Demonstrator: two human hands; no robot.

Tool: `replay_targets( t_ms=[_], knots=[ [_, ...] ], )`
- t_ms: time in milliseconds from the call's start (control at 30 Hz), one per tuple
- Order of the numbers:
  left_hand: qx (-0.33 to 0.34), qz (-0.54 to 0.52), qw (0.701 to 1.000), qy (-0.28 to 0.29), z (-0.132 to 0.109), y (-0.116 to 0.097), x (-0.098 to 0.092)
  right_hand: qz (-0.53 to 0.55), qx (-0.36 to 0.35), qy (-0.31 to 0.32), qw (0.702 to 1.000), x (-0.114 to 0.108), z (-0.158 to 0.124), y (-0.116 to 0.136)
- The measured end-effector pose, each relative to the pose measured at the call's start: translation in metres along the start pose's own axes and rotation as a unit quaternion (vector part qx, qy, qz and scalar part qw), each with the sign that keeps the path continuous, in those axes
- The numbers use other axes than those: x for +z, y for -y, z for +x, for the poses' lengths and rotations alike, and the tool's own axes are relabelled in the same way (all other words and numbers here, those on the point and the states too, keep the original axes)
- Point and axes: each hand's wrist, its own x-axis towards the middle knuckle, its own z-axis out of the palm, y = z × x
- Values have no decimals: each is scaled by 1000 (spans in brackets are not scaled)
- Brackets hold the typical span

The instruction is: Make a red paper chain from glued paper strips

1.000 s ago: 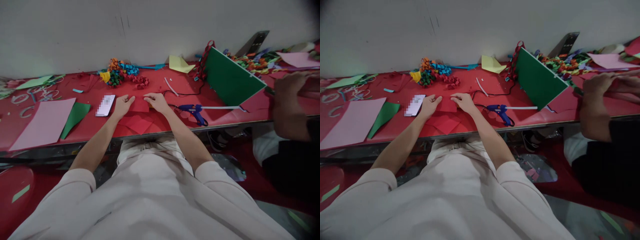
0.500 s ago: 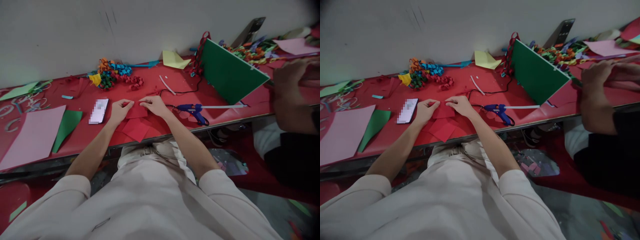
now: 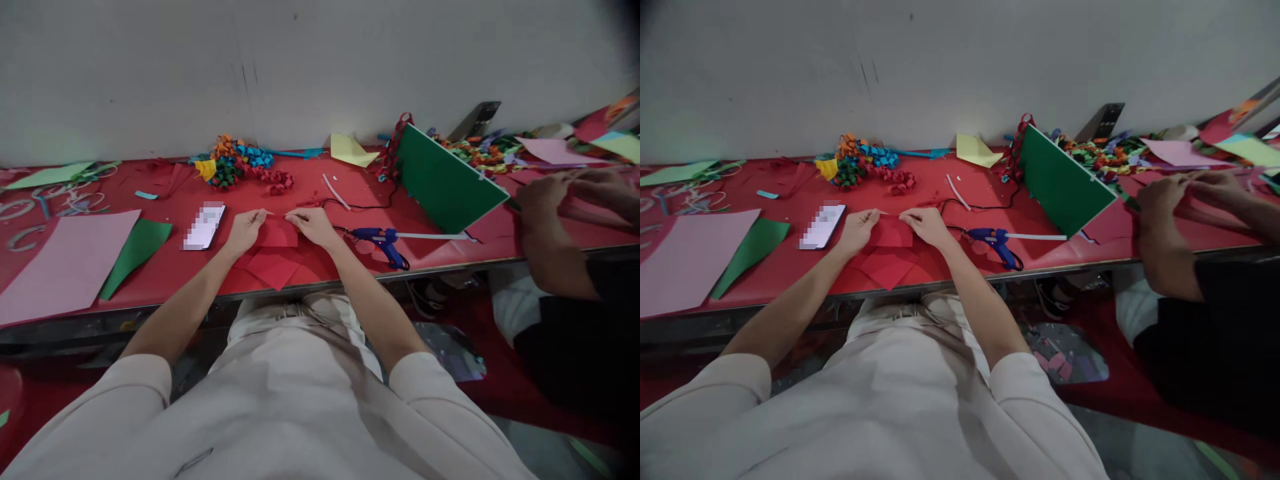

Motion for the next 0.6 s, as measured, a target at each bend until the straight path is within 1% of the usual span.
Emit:
replay_targets(
  t_ms=[200, 367, 433, 533, 600],
  knots=[
    [3, 2, 1000, 2, 2, 7, -1, -1, 19, -30, 999, 0, 2, -5],
    [18, -31, 999, 12, 1, 7, -1, 18, 19, -42, 999, 2, 3, -7],
    [58, -38, 997, 33, -1, 5, -4, 26, 26, -60, 997, 1, 6, -10],
    [135, 28, 988, 66, -3, 0, -8, 39, 34, -84, 995, 1, 9, -16],
    [163, 62, 983, 55, -3, -3, -9, 45, 35, -84, 995, 1, 10, -18]
  ],
)
